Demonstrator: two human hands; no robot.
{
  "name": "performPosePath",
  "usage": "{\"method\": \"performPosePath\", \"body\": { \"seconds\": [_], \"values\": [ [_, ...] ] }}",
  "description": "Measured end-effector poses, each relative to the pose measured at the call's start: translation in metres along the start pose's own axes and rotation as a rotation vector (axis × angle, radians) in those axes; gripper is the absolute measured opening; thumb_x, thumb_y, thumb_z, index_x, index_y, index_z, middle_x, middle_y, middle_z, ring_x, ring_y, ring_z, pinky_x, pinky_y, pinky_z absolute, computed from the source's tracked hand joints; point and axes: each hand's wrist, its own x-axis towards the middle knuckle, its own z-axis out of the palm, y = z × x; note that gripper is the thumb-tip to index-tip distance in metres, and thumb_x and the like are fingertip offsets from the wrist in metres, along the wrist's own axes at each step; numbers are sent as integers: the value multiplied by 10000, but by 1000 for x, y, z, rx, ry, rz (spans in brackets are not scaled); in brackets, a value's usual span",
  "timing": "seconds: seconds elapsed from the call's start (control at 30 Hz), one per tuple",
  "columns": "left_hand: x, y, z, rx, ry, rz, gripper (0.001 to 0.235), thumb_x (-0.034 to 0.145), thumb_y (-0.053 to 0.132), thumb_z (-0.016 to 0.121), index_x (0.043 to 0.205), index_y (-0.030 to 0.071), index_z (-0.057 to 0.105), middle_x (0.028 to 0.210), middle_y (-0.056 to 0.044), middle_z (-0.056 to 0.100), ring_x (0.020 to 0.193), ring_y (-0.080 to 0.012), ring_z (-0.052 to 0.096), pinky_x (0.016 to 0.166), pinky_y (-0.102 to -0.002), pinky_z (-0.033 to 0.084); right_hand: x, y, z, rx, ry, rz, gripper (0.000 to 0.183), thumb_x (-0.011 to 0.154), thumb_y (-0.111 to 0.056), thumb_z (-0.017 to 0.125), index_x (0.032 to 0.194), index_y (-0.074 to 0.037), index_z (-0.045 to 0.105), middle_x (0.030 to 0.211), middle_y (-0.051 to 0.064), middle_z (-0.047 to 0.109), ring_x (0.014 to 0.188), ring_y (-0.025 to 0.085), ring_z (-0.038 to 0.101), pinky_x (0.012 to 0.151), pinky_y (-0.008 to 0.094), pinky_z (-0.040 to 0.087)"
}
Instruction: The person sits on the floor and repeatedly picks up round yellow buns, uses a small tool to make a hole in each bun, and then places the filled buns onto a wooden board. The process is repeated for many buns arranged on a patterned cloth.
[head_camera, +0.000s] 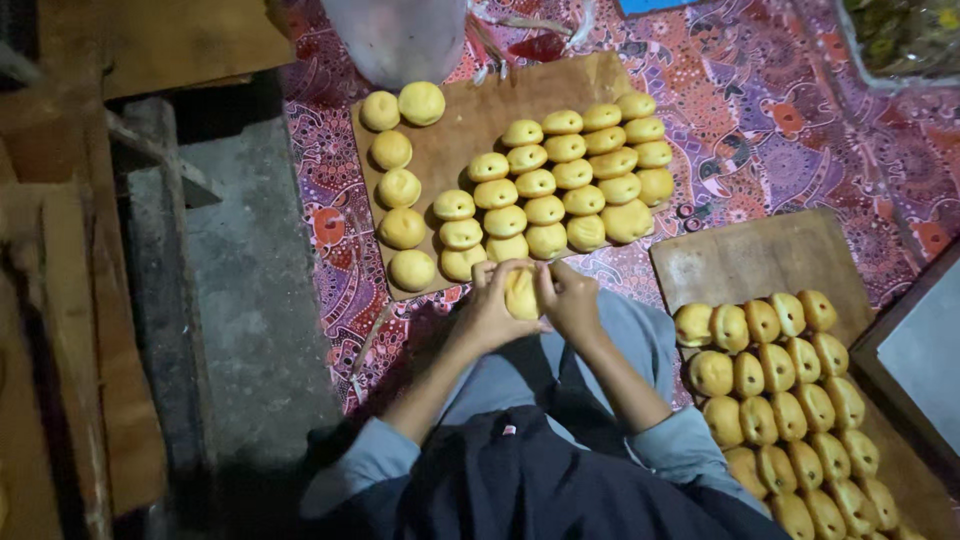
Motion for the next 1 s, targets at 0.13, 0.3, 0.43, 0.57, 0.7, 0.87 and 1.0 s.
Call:
{"method": "performPosePath", "body": {
  "seconds": [0.13, 0.3, 0.43, 0.57, 0.7, 0.87, 1.0],
  "values": [
    [69, -77, -31, -32, -349, -47, 834, 621, 260, 929, 1354, 137, 551, 1359, -166, 581, 1293, -329, 537, 1102, -436, 432, 27, 21, -11, -9, 62, 36, 200, 961, -164, 713, 839, -6, 710, 637, 166, 643, 503, 249, 640, 499, 384, 474],
    [169, -205, -60, 44, -218, -314, 685, 730, 119, 838, 1348, 142, 545, 1297, -111, 625, 1249, -271, 575, 1075, -411, 460, 31, 62, -43, 42, 107, 270, 263, 1043, -163, 671, 878, 42, 674, 722, 130, 629, 674, 138, 558, 634, 330, 450],
    [211, -285, -54, -34, -254, -475, 611, 756, 34, 704, 1335, 129, 530, 1288, -110, 652, 1264, -266, 614, 1086, -391, 483, 14, 92, -54, 23, 122, 370, 287, 1021, -189, 673, 847, 37, 649, 691, 73, 599, 679, 106, 527, 650, 317, 457],
    [225, -322, -35, 153, -190, -112, 572, 761, 43, 761, 1280, 75, 523, 1405, -195, 533, 1350, -371, 453, 1146, -432, 354, -7, 118, -73, 10, 142, 576, 398, 1081, -218, 674, 777, 33, 620, 643, 31, 534, 608, 90, 455, 579, 295, 377],
    [240, -312, -42, 284, -348, -203, 578, 739, 132, 802, 1243, 82, 524, 1376, -213, 492, 1300, -400, 429, 1103, -442, 332, -18, 131, -86, 101, 239, 792, 371, 1075, -238, 654, 782, -11, 640, 612, -17, 518, 516, 51, 435, 490, 252, 325],
    [256, -288, -63, 170, -591, -473, 597, 706, 231, 773, 1213, 110, 481, 1259, -157, 540, 1218, -318, 545, 1045, -387, 442, -26, 137, -87, 162, 264, 852, 340, 1074, -242, 657, 815, -21, 648, 629, -37, 523, 509, 41, 442, 473, 243, 319],
    [257, -289, -62, 189, -464, -311, 589, 715, 226, 783, 1182, 58, 466, 1246, -177, 484, 1182, -323, 503, 1009, -382, 448, -29, 144, -80, 175, 260, 857, 343, 1085, -232, 652, 826, -7, 647, 634, -35, 511, 520, 40, 427, 479, 244, 305]
  ]
}}
